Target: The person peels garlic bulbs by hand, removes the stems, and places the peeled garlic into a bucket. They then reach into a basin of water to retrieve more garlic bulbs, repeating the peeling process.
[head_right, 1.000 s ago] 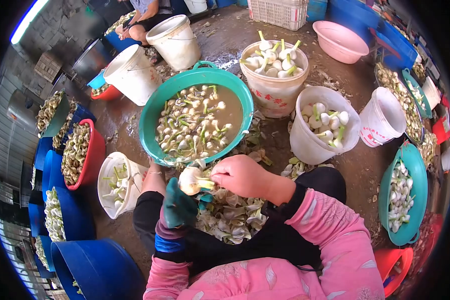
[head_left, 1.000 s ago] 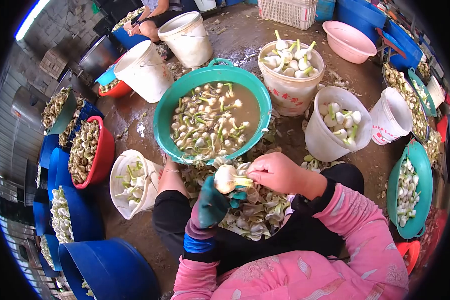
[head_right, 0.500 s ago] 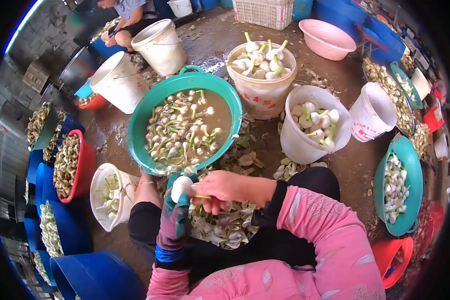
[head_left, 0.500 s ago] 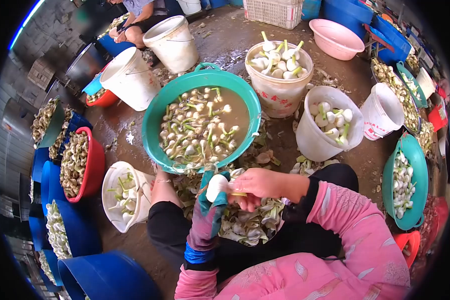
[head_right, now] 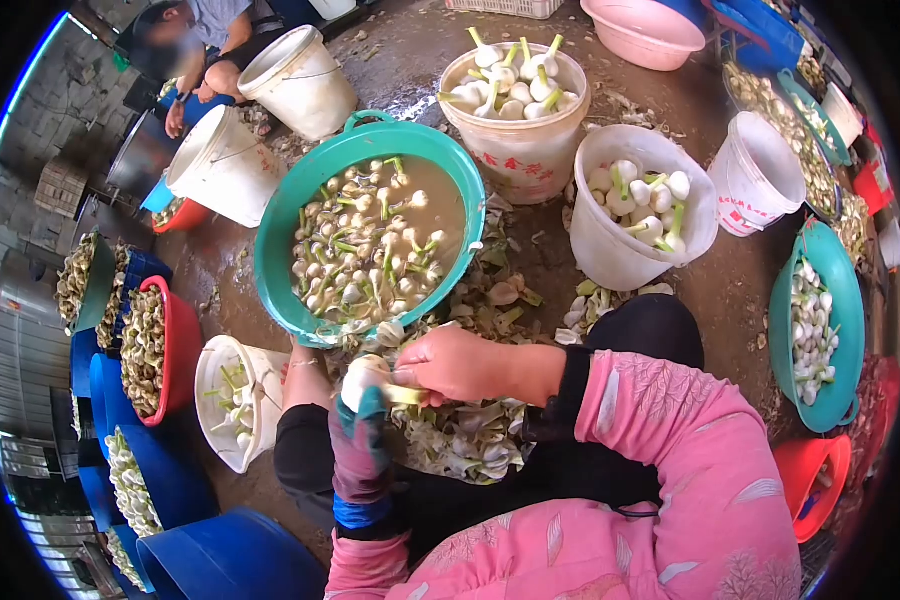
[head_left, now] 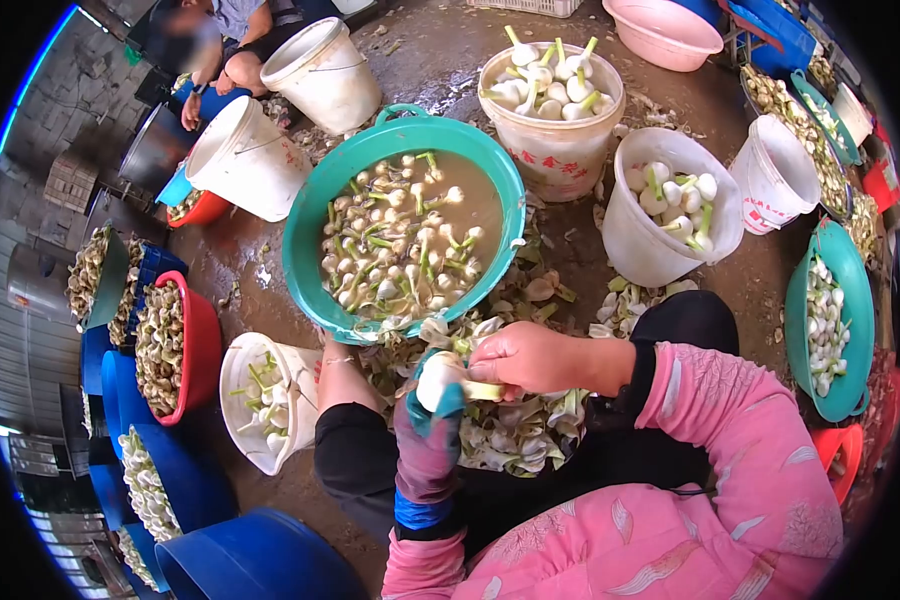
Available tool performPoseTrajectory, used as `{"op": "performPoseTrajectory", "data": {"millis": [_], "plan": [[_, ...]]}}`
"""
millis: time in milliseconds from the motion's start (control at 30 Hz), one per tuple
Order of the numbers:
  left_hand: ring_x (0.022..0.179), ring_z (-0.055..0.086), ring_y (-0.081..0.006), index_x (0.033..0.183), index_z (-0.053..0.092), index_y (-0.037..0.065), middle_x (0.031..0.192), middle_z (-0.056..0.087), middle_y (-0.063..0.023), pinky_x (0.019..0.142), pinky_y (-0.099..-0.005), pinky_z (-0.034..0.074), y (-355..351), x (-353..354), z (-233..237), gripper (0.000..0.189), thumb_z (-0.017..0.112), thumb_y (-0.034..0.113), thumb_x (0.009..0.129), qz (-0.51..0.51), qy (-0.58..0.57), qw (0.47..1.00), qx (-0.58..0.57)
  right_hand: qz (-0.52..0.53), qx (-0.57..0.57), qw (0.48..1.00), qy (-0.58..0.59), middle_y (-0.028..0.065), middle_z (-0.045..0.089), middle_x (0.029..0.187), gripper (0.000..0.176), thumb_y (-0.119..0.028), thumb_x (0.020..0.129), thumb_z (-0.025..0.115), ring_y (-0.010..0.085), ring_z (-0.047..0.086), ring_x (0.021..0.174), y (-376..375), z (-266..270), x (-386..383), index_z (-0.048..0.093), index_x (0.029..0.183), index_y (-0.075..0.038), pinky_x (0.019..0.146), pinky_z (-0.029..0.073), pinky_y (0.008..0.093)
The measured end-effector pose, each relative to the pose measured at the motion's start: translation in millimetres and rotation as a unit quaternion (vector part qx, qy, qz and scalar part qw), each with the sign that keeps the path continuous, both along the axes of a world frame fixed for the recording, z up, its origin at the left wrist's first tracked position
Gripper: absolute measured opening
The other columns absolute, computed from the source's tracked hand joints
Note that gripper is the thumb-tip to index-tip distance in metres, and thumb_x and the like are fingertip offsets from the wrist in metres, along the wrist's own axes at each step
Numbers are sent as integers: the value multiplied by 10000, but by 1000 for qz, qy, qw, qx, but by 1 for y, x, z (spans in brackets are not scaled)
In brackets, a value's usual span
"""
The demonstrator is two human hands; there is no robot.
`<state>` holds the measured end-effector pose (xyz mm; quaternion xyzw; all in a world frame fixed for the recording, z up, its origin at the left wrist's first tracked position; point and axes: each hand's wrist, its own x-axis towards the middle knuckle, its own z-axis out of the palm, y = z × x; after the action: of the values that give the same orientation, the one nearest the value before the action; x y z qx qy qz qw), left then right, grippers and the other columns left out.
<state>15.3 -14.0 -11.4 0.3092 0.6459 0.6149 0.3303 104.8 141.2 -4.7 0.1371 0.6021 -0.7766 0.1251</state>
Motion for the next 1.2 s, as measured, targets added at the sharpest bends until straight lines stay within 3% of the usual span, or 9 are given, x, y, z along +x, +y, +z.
{"op": "performPoseTrajectory", "data": {"millis": [200,633,667,733,767,833,867,1033,1200], "plan": [[928,518,-183,1113,472,94,1036,539,-33,760,-333,427,6,20,-3,374,456,357,848,-3,-382,903,195,-74,-179,979,63,-33,454,615,188,-179,861,483,45,386,514,-10,7,9,552,873,-4,472,319,190],[653,546,-175,1026,503,177,808,578,-12,552,-290,406,-2,31,20,463,516,527,723,64,-454,866,200,-157,-80,955,239,8,447,615,148,-148,862,478,66,380,490,8,15,24,517,854,-6,462,327,207],[648,543,-175,1026,501,178,801,576,-14,553,-288,406,-4,29,19,467,518,526,716,40,-427,879,211,-175,-365,897,180,13,450,600,157,-155,863,472,79,388,485,20,10,22,506,877,-2,451,334,211],[695,552,-180,1020,492,142,875,567,-39,565,-301,421,-9,16,13,450,549,459,707,-23,-440,853,282,-112,-463,818,324,49,556,654,273,-260,828,525,138,543,584,61,2,9,559,863,9,529,430,297],[730,547,-205,1073,469,90,911,560,-67,595,-297,425,-10,13,14,483,523,443,748,-58,-374,884,276,-139,-119,962,203,66,572,647,303,-298,822,517,162,563,596,58,5,11,570,840,0,541,438,308],[717,532,-183,1051,500,-5,866,574,-76,617,-278,412,-14,15,17,459,471,391,820,52,-293,949,104,-32,531,846,40,122,597,672,288,-316,815,496,249,588,645,34,16,15,619,781,-58,580,454,354],[683,511,-116,966,556,-17,790,583,-45,612,-242,392,-18,9,16,378,475,331,842,-4,23,999,46,-39,597,798,71,131,588,704,219,-278,783,531,299,571,670,17,22,14,642,801,-90,603,451,369],[670,498,-65,959,577,-17,778,589,-27,600,-198,387,-26,1,17,290,554,237,820,-34,8,999,-12,-140,455,818,322,100,585,677,166,-225,737,560,275,568,654,-4,31,8,633,745,-76,586,448,347],[720,507,-71,995,552,-17,829,591,-26,653,-204,410,-22,-4,20,288,558,210,819,-103,-82,988,-76,20,548,813,196,102,581,668,149,-192,721,561,279,563,653,23,15,-2,619,739,-55,593,451,344]]}}
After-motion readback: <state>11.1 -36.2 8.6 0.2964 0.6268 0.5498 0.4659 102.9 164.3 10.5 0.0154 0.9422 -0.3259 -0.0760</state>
